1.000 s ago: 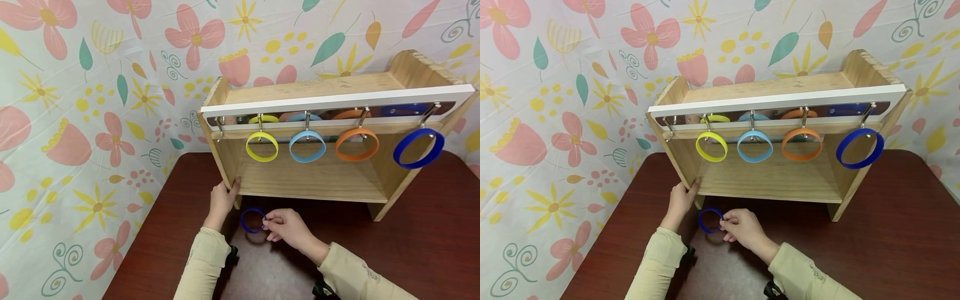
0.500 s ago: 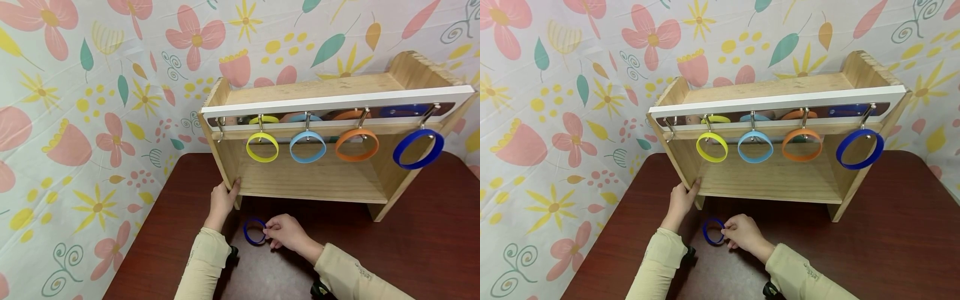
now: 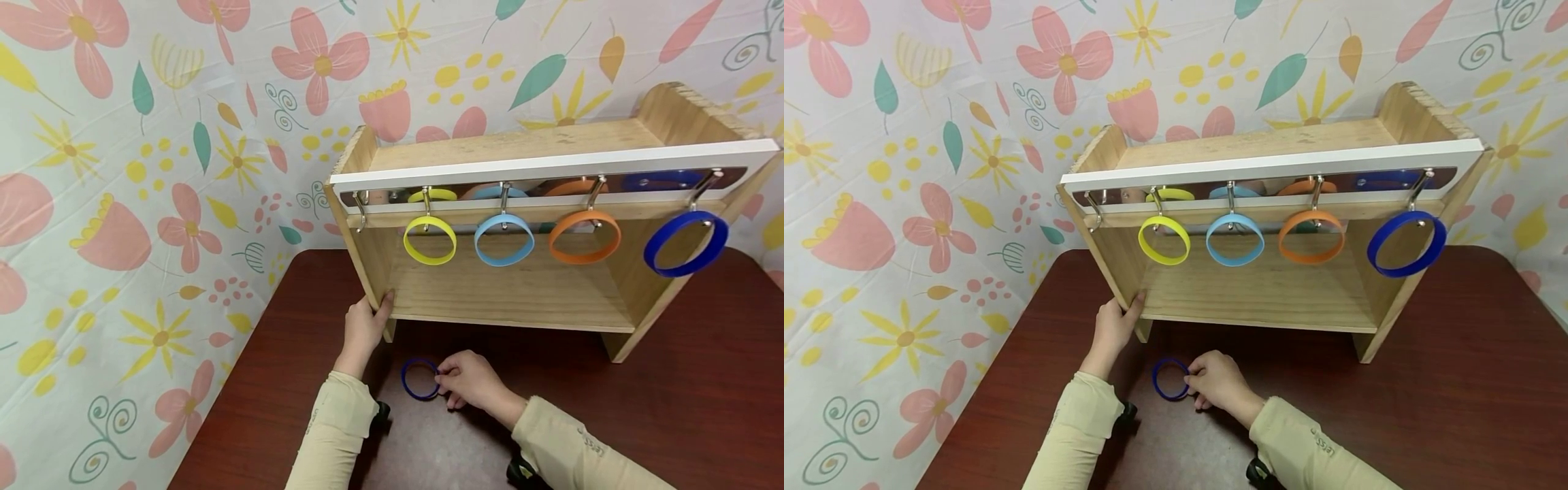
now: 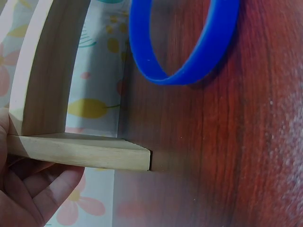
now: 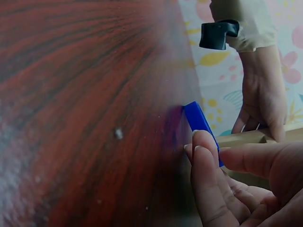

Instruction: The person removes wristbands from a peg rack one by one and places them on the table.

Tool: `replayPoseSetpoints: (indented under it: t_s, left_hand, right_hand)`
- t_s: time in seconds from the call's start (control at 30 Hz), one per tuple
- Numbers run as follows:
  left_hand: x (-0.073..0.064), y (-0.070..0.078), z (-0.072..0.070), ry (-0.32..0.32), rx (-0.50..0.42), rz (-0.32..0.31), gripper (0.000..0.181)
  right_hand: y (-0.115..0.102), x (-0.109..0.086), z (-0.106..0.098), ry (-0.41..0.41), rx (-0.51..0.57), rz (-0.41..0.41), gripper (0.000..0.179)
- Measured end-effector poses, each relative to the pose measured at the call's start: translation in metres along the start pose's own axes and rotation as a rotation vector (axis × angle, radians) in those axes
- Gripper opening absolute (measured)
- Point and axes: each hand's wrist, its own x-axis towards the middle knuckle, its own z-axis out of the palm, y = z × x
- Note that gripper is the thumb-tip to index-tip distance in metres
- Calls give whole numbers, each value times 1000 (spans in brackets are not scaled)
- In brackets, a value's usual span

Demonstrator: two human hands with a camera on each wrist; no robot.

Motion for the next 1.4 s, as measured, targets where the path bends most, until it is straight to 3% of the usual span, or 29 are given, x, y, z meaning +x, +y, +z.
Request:
replayPoseSetpoints:
  t_s: [0.33, 0.7, 0.97, 1.17, 1.4]
  left_hand:
    - [-1, 1, -1, 4, 14, 1, 35]
    - [-1, 1, -1, -16, -3, -23, 37]
    - [-1, 1, -1, -9, -1, -14, 37]
    - [-1, 2, -1, -15, 3, -22, 38]
    - [-2, 2, -1, -11, 12, -18, 38]
  right_hand:
    - [2, -1, -2, 13, -16, 22, 19]
    - [-6, -7, -18, 30, -44, -30, 28]
    - [-21, -15, -31, 31, -73, -125, 26]
    - [-36, -22, -39, 78, -166, -222, 20]
    - [-55, -31, -46, 112, -213, -270, 18]
